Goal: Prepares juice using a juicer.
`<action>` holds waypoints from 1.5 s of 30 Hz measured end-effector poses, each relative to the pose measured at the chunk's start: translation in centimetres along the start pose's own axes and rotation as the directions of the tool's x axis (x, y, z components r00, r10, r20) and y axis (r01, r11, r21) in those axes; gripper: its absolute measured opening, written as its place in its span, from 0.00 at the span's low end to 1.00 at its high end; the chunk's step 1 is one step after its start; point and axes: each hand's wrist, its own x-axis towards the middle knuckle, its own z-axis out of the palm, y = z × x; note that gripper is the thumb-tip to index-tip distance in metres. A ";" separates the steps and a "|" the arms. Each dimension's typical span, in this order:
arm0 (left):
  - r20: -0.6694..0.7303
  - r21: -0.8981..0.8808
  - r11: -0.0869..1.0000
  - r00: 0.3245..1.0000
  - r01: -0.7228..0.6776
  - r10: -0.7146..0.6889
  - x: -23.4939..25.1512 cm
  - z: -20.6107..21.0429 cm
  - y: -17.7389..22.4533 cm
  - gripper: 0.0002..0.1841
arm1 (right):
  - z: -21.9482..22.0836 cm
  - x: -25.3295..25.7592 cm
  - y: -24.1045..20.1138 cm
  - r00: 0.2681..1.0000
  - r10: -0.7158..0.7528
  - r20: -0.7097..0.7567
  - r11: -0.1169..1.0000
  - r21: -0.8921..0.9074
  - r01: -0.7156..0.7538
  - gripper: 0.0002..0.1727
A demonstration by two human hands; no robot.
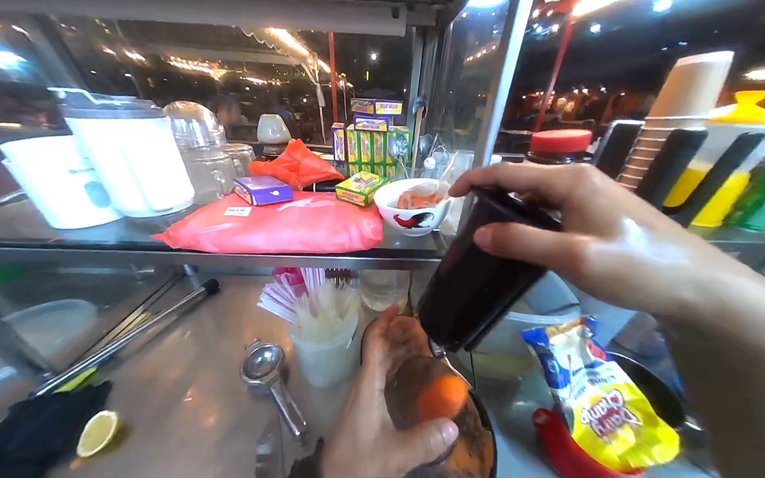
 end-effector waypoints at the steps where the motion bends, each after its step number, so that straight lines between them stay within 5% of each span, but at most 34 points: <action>1: 0.021 -0.044 0.999 1.000 0.009 -0.008 0.3 0.0 0.0 0.66 | -0.1 0.0 -0.2 1.000 -0.008 -0.001 1.000 0.008 0.008 0.19; 8: 0.041 -0.037 0.997 0.997 0.062 -0.061 -0.2 0.5 -0.1 0.63 | 4.1 -0.6 -1.6 0.956 0.092 0.278 0.993 -0.092 -0.069 0.23; 15: 0.028 -0.013 0.997 0.997 0.070 -0.070 -0.5 0.6 0.2 0.51 | 2.0 -0.5 -2.1 0.999 -0.016 0.050 1.000 -0.013 0.017 0.23; 26: -0.022 -0.037 0.992 0.992 0.123 -0.123 -0.5 1.0 0.3 0.42 | 3.3 -0.6 -4.6 0.969 0.018 0.246 0.994 -0.106 0.009 0.25; 45: -0.088 -0.105 0.978 0.978 0.181 -0.190 -0.4 1.2 0.6 0.53 | 4.3 0.5 -4.5 0.921 0.089 0.380 0.990 -0.134 -0.040 0.23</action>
